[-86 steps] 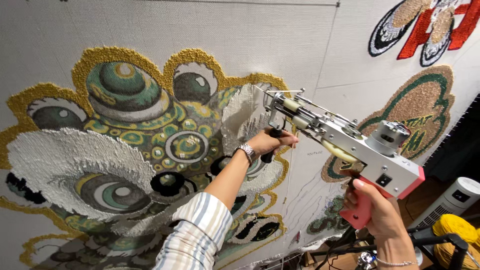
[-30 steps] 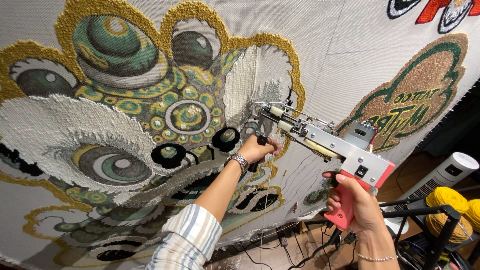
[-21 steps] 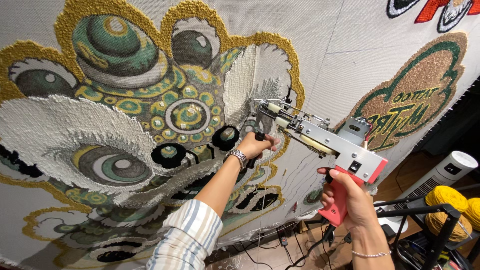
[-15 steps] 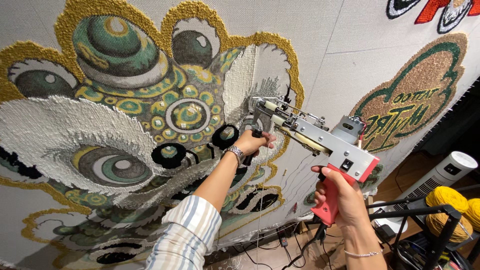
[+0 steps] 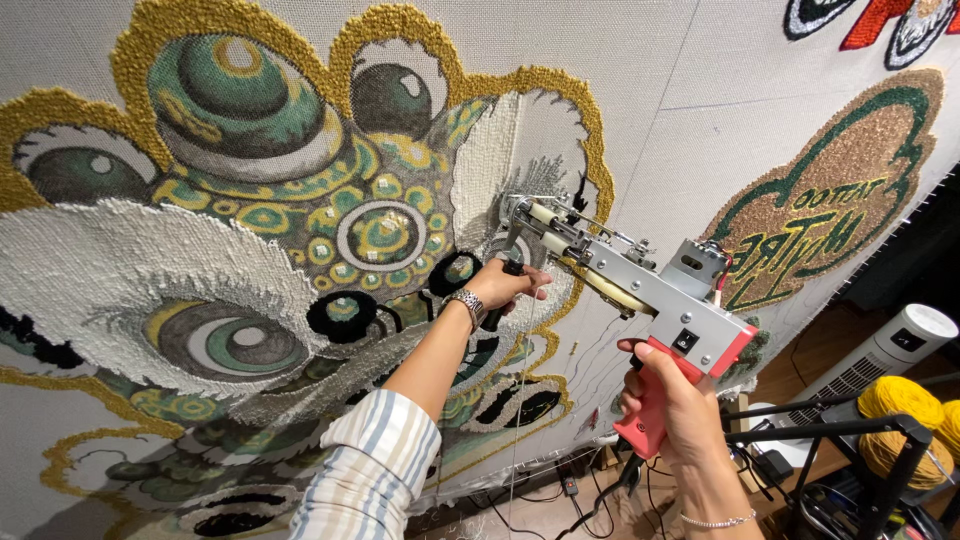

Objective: The person uses a handheld tufting gun to apply white yarn onto a large canvas, filling in a section of a detailed design that features a stylized lion head. The operator guides the tool steadily across the fabric surface to create a textured pile.

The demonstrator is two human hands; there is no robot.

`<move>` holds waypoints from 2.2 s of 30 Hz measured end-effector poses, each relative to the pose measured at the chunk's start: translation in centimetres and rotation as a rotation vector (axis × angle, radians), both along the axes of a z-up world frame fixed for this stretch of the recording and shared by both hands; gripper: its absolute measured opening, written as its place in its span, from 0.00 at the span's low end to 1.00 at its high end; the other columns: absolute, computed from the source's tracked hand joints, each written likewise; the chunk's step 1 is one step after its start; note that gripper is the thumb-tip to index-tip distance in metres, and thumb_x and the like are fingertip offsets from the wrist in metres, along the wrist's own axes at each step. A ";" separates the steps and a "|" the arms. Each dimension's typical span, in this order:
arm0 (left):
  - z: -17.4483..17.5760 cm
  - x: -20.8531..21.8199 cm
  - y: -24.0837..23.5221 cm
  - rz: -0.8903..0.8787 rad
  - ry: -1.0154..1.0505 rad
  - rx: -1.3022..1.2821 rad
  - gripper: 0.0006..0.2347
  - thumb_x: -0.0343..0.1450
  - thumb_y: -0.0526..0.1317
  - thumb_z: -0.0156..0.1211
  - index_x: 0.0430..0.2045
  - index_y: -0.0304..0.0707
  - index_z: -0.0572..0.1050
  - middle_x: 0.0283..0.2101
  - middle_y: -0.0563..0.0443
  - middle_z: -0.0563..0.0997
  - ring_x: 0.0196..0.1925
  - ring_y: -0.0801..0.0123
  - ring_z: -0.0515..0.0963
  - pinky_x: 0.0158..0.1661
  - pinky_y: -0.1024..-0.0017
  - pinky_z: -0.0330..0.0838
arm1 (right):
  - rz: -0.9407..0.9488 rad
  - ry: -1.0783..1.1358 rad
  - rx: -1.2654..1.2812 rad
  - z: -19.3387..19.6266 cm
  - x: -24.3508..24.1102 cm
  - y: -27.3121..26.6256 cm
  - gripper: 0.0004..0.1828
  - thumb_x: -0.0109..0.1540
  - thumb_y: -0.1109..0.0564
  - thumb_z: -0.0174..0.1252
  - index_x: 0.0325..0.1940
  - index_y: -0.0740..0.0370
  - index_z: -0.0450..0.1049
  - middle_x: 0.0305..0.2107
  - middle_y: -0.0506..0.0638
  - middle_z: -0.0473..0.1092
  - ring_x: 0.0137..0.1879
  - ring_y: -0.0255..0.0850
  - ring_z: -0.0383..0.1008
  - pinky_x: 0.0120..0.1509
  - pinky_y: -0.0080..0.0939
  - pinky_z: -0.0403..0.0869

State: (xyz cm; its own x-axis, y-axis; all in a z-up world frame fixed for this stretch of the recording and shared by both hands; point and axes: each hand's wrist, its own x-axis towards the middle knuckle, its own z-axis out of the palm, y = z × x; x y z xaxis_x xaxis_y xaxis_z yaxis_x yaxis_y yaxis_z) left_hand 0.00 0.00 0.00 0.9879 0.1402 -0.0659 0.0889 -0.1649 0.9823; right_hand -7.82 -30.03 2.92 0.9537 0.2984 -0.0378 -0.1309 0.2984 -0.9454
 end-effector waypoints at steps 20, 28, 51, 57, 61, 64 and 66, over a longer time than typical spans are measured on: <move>-1.0 1.5 1.6 -0.084 0.056 0.076 0.09 0.69 0.38 0.66 0.30 0.25 0.78 0.35 0.50 0.87 0.19 0.79 0.75 0.20 0.73 0.72 | 0.009 0.026 0.015 -0.2 -0.5 0.7 0.19 0.59 0.52 0.60 0.46 0.70 0.77 0.17 0.50 0.61 0.21 0.40 0.62 0.27 0.43 0.65; -1.7 2.6 2.5 0.034 0.147 0.124 0.22 0.66 0.38 0.70 0.45 0.25 0.63 0.36 0.37 0.85 0.20 0.71 0.77 0.24 0.70 0.75 | 0.004 0.030 0.022 -0.1 -0.7 1.1 0.19 0.59 0.52 0.60 0.46 0.70 0.77 0.17 0.51 0.62 0.21 0.40 0.62 0.26 0.43 0.66; 6.3 -4.2 5.9 0.524 -0.015 1.011 0.12 0.65 0.46 0.70 0.40 0.46 0.83 0.40 0.45 0.85 0.44 0.56 0.85 0.47 0.60 0.77 | -0.112 -0.081 0.045 -2.4 -1.7 9.2 0.12 0.60 0.56 0.65 0.37 0.66 0.71 0.19 0.49 0.65 0.20 0.38 0.66 0.22 0.40 0.66; 5.9 -3.3 6.4 0.555 -0.083 1.086 0.12 0.64 0.45 0.72 0.39 0.46 0.84 0.40 0.44 0.85 0.45 0.56 0.84 0.48 0.61 0.76 | -0.118 -0.081 0.083 -3.1 -1.2 9.8 0.12 0.59 0.56 0.65 0.37 0.66 0.72 0.18 0.49 0.64 0.20 0.38 0.64 0.22 0.40 0.65; 6.9 -3.8 6.1 0.540 -0.022 1.028 0.11 0.66 0.46 0.70 0.41 0.50 0.83 0.38 0.46 0.86 0.41 0.57 0.85 0.43 0.61 0.78 | -0.125 -0.085 0.075 -2.6 -1.0 9.9 0.11 0.59 0.56 0.65 0.37 0.66 0.72 0.18 0.49 0.65 0.19 0.38 0.64 0.21 0.40 0.65; 7.0 -3.9 6.0 0.534 -0.016 1.029 0.11 0.67 0.46 0.70 0.40 0.50 0.84 0.37 0.46 0.86 0.39 0.58 0.86 0.42 0.62 0.78 | -0.117 -0.094 0.070 -2.2 -0.9 9.7 0.11 0.59 0.56 0.65 0.38 0.66 0.72 0.19 0.49 0.64 0.20 0.38 0.64 0.21 0.40 0.65; 6.7 -3.7 6.1 0.534 -0.025 1.024 0.11 0.66 0.46 0.70 0.41 0.50 0.84 0.37 0.46 0.86 0.39 0.59 0.86 0.42 0.62 0.79 | -0.122 -0.098 0.056 -2.2 -0.8 9.4 0.11 0.59 0.56 0.65 0.37 0.66 0.72 0.19 0.49 0.65 0.20 0.38 0.64 0.22 0.40 0.65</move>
